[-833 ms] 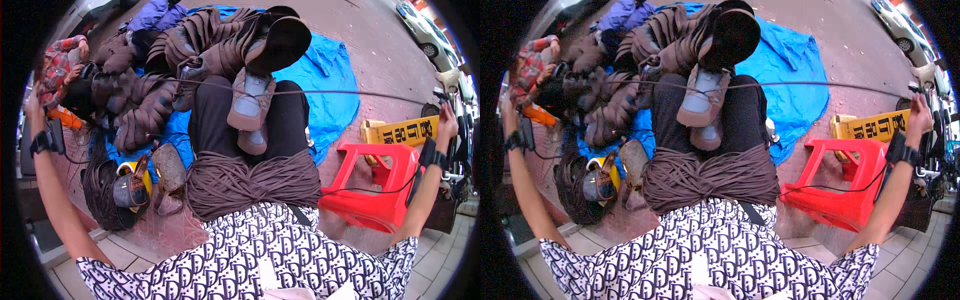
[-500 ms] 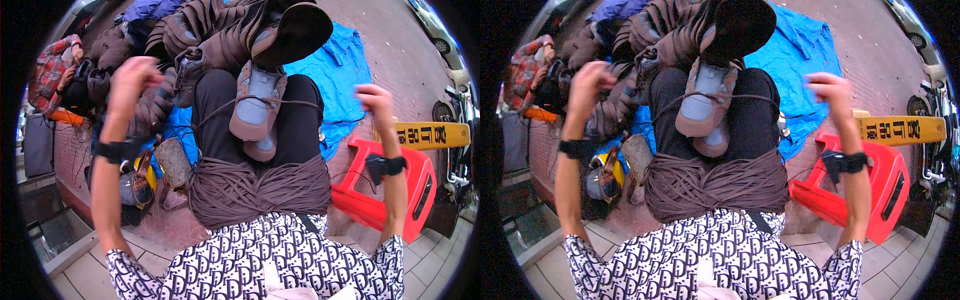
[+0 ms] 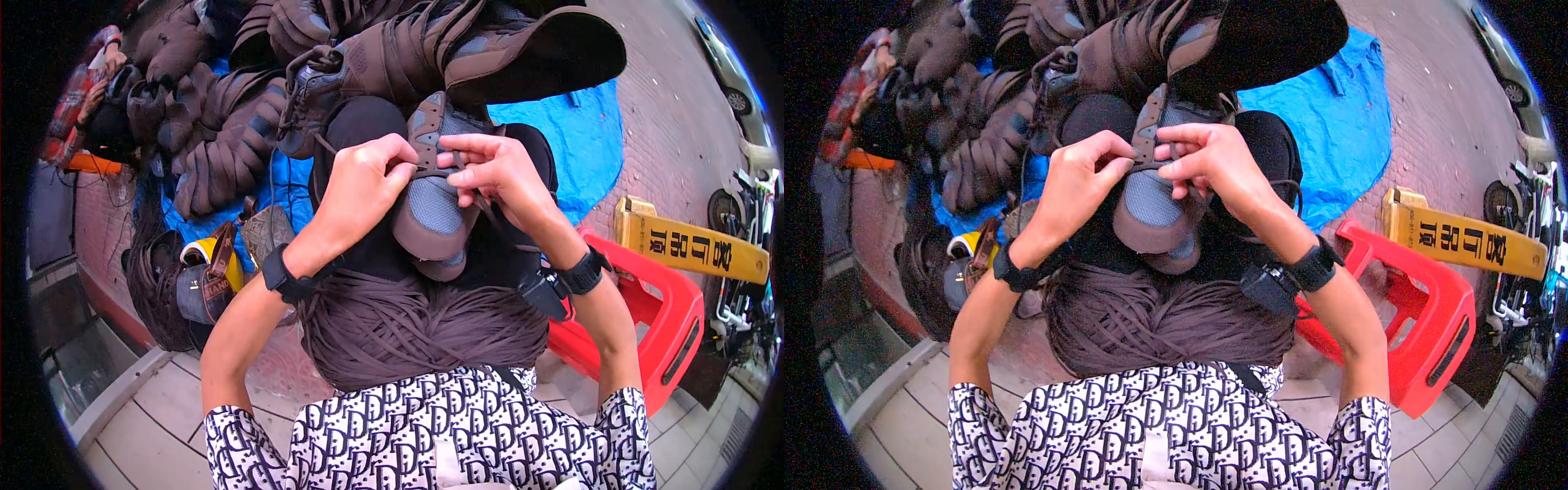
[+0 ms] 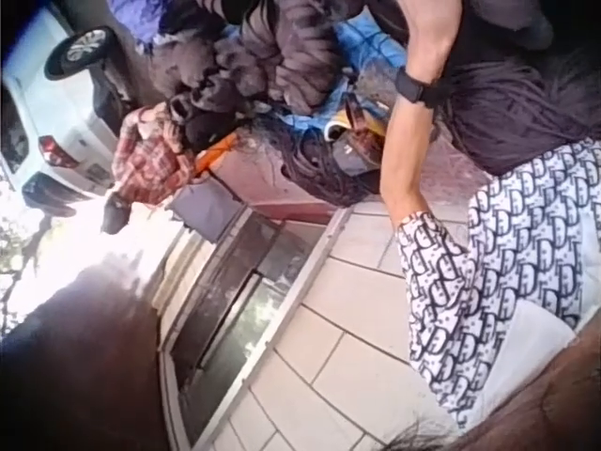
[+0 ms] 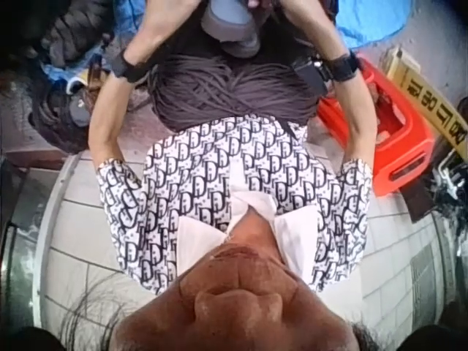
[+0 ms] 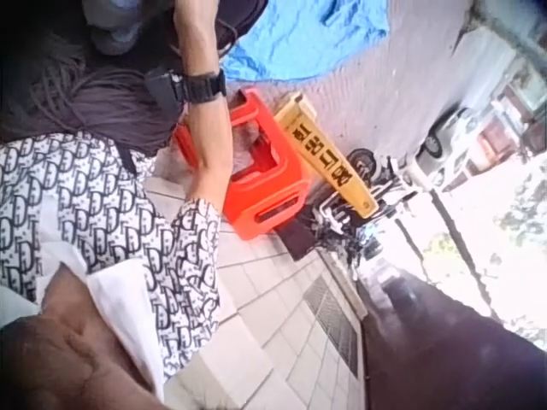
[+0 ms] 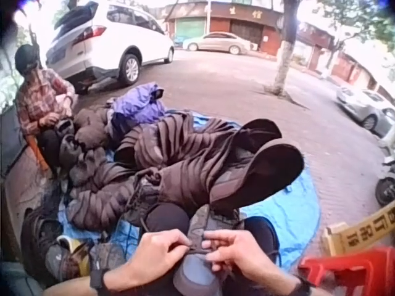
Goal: Lacing a brown and grey shoe as part of an outdoor footwear manufacturing setup.
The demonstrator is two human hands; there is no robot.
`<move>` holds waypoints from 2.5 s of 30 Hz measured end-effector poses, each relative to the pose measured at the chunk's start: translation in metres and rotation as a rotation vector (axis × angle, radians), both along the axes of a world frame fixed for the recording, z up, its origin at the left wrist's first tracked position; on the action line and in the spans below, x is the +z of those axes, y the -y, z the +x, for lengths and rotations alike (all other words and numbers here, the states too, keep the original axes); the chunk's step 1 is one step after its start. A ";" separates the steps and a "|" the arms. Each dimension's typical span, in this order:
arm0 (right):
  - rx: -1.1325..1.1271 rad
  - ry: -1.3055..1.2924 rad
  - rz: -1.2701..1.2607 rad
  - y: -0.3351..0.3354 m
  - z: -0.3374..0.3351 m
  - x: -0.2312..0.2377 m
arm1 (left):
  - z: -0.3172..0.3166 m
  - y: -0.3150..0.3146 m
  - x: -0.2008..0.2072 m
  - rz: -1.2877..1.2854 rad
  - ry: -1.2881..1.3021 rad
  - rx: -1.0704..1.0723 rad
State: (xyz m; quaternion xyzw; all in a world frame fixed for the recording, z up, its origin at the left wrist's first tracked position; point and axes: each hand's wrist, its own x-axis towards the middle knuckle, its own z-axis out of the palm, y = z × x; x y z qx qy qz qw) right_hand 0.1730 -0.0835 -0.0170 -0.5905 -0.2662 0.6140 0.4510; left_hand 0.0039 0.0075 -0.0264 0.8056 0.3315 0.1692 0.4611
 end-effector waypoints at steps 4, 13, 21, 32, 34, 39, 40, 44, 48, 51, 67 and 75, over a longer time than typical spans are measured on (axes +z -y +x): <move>-0.012 -0.018 0.033 0.007 -0.001 -0.005 | 0.000 0.003 -0.004 0.186 0.086 -0.027; -0.054 -0.006 0.114 0.021 -0.014 -0.012 | 0.002 0.002 -0.003 0.255 0.038 -0.043; -0.130 -0.070 0.128 0.021 -0.019 -0.011 | 0.004 0.009 -0.005 1.016 -0.040 -0.287; -0.169 -0.008 0.182 0.024 -0.006 -0.014 | 0.010 -0.003 0.014 0.893 -0.258 -0.553; -0.097 0.231 0.222 0.014 0.005 -0.011 | 0.017 -0.014 0.015 0.886 -0.240 -0.608; -0.023 0.610 0.402 -0.019 0.006 -0.020 | 0.030 -0.031 0.027 0.819 -0.416 -0.757; 0.045 0.709 0.484 -0.023 0.006 -0.027 | 0.031 -0.031 0.029 0.864 -0.514 -0.773; 0.164 0.901 0.762 -0.030 0.005 -0.043 | 0.023 -0.034 0.022 0.929 -0.373 -0.776; 0.478 0.799 0.498 -0.038 0.015 -0.035 | 0.019 -0.031 0.015 0.987 -0.201 -0.744; 0.525 0.645 0.367 -0.042 0.016 -0.018 | 0.019 -0.037 0.014 0.929 -0.201 -0.782; 0.455 0.360 0.130 -0.040 0.019 -0.015 | 0.046 -0.069 0.027 0.672 -0.198 -1.103; 0.338 0.353 0.088 -0.035 0.016 -0.013 | 0.052 -0.076 0.026 0.537 -0.256 -1.142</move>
